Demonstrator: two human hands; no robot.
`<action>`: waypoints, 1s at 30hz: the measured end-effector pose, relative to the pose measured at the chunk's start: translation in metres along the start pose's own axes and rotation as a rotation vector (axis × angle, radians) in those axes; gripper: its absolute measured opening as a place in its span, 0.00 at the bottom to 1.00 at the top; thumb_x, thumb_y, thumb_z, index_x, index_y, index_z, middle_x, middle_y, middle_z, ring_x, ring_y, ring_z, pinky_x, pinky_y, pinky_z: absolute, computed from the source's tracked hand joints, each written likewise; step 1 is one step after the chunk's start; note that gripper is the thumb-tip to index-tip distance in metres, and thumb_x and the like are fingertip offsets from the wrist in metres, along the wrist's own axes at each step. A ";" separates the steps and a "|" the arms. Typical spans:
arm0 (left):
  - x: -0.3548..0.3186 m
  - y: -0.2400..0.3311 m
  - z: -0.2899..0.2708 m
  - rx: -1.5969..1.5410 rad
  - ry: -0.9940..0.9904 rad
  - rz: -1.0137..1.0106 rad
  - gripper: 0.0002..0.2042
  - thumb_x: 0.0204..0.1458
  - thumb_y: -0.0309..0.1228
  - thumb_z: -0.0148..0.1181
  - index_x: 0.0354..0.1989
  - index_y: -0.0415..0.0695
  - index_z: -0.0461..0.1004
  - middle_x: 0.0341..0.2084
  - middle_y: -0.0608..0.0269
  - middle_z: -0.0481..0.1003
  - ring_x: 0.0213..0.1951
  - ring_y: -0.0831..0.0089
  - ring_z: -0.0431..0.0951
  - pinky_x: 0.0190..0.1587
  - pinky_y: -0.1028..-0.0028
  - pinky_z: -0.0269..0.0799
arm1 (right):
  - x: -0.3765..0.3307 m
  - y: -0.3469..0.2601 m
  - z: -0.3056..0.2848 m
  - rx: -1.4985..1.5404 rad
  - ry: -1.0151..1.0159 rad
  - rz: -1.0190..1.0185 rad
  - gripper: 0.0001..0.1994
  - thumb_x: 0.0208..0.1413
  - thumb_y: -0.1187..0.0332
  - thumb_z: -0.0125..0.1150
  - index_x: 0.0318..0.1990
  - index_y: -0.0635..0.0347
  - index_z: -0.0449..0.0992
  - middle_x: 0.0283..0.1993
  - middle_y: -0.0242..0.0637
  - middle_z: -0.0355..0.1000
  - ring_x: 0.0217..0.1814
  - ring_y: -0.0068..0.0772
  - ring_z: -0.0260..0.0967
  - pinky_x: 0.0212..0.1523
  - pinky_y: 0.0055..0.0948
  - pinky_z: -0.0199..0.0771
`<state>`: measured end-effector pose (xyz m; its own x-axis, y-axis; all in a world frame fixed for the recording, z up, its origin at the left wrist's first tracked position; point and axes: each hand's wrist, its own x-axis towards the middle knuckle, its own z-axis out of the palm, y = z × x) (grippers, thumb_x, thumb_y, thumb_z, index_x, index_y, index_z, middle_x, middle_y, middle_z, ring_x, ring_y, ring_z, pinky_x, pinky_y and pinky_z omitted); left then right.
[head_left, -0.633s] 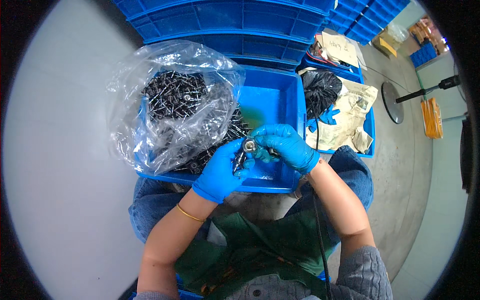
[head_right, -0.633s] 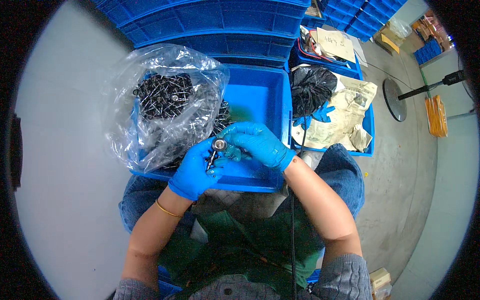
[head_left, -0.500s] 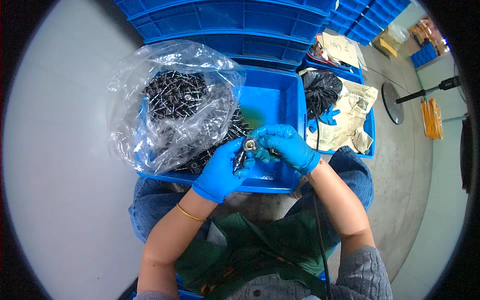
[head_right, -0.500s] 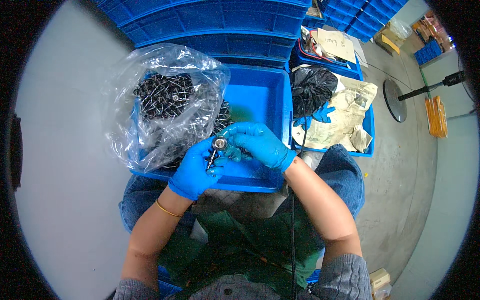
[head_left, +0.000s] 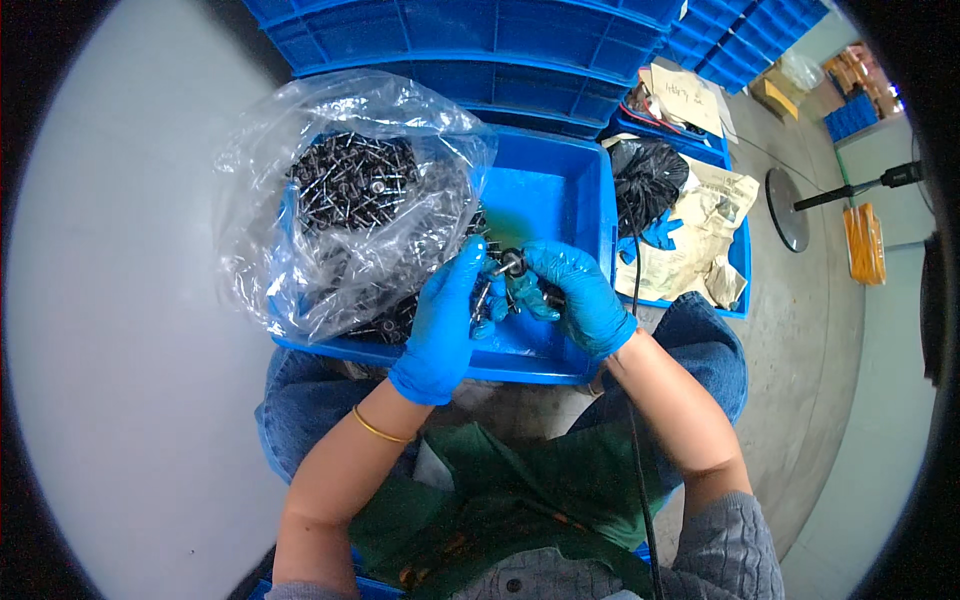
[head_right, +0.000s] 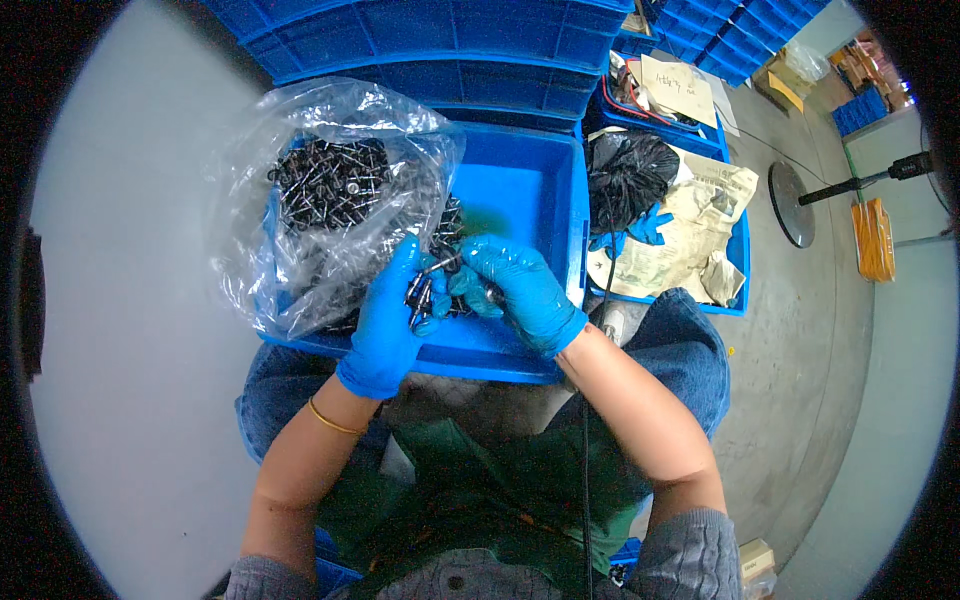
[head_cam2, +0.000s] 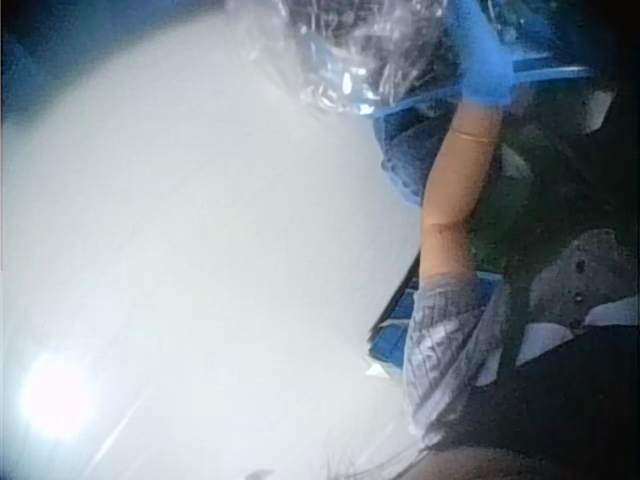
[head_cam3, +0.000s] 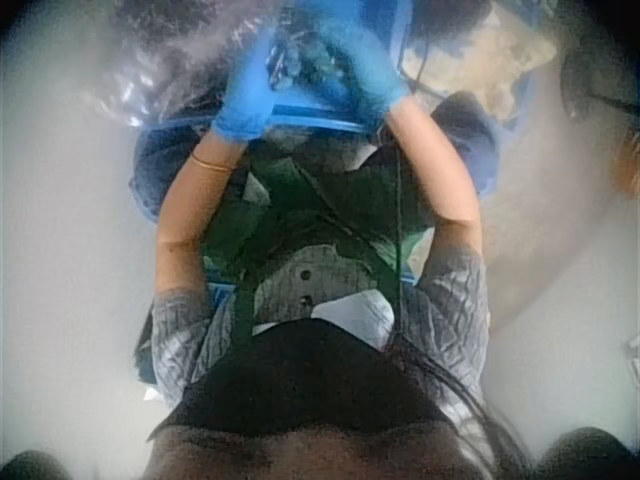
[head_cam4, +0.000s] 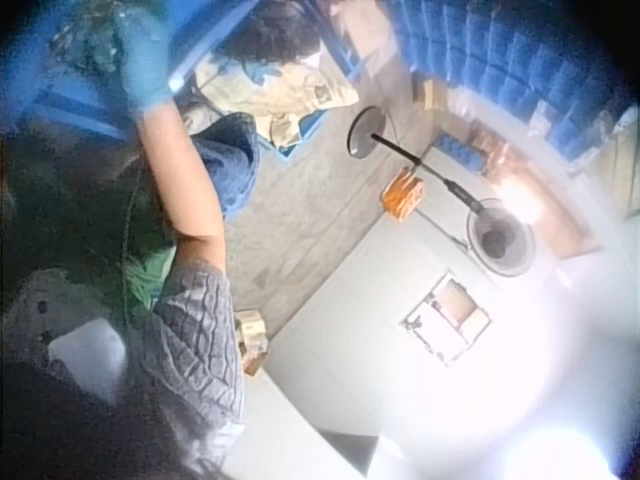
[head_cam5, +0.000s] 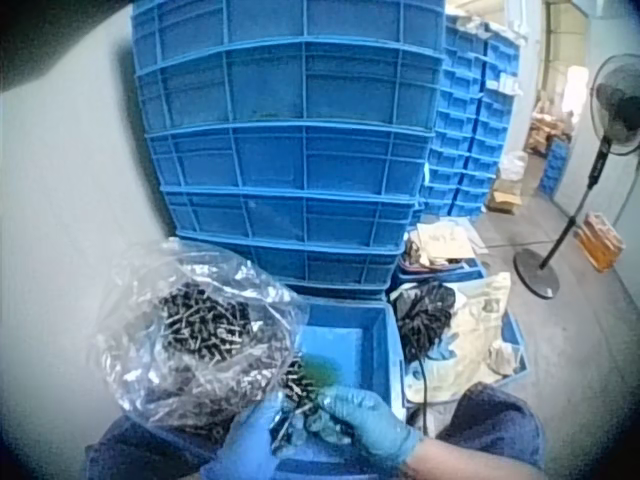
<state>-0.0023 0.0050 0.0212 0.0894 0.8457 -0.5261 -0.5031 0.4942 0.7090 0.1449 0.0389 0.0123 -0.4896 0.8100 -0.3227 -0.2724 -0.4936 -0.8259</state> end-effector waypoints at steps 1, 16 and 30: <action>0.000 0.001 0.004 0.081 0.012 0.023 0.09 0.50 0.37 0.47 0.27 0.44 0.67 0.17 0.69 0.68 0.16 0.83 0.65 0.14 0.86 0.57 | -0.001 0.001 0.000 0.069 -0.049 0.056 0.10 0.53 0.63 0.45 0.27 0.60 0.67 0.19 0.31 0.65 0.13 0.15 0.54 0.13 0.14 0.49; -0.012 0.006 0.008 0.412 -0.110 0.374 0.13 0.41 0.19 0.55 0.38 0.41 0.68 0.25 0.68 0.70 0.25 0.85 0.67 0.26 0.84 0.64 | -0.006 0.016 -0.003 0.683 -0.230 0.310 0.10 0.49 0.61 0.47 0.24 0.57 0.64 0.13 0.26 0.54 0.11 0.17 0.48 0.12 0.17 0.48; -0.010 0.003 0.013 0.453 -0.089 0.456 0.15 0.41 0.19 0.55 0.40 0.41 0.68 0.28 0.67 0.71 0.29 0.84 0.68 0.31 0.84 0.66 | -0.007 0.018 -0.005 0.785 -0.200 0.308 0.10 0.49 0.61 0.47 0.30 0.57 0.65 0.16 0.28 0.58 0.11 0.19 0.49 0.12 0.17 0.50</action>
<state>0.0065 0.0004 0.0348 0.0332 0.9946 -0.0987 -0.0963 0.1015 0.9902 0.1472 0.0263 -0.0026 -0.7520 0.5700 -0.3311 -0.5607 -0.8172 -0.1333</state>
